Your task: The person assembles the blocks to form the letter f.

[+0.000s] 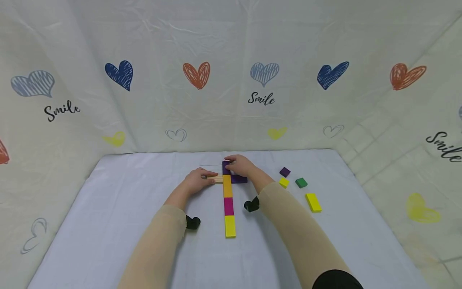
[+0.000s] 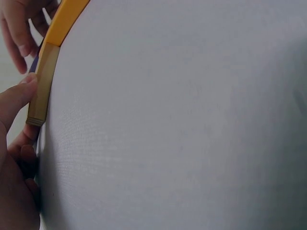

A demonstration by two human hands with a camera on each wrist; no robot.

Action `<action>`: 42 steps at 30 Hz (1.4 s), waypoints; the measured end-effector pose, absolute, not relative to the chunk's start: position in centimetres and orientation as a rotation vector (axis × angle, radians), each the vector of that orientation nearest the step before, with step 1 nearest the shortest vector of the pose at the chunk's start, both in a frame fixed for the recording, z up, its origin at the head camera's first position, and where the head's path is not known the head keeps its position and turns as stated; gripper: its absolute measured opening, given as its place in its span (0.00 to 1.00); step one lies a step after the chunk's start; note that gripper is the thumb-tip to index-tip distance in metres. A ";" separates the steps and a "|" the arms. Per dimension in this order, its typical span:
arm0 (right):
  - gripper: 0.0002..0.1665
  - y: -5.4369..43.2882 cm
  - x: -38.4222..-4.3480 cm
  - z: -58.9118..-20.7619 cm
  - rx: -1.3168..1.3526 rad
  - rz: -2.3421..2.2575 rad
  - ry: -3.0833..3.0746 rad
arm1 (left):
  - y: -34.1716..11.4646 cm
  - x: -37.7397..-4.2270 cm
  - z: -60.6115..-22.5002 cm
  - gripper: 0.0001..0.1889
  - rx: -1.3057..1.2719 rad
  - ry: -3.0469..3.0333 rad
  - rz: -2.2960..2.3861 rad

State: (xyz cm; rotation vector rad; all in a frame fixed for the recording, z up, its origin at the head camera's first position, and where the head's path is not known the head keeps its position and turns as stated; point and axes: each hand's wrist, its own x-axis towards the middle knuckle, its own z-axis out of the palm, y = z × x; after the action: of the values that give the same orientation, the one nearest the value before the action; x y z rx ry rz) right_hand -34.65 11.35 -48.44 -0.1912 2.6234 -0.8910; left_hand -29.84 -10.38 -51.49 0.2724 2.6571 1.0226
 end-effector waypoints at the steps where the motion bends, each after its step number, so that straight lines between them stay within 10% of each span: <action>1: 0.27 11.4 -34.5 -48.4 -0.193 -0.906 2.630 | -10.4 -29.8 -51.4 0.17 0.276 2.657 1.023; 42: 0.24 31.8 -24.1 -45.7 -0.176 -0.884 2.817 | -10.0 -29.4 -51.1 0.17 0.215 2.636 1.039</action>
State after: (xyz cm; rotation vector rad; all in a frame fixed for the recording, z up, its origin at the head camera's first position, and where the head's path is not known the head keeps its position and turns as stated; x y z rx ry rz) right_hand -24.05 31.82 -45.65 -0.1764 2.8171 -0.8843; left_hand -29.44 -9.97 -51.06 0.2150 2.6363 1.0391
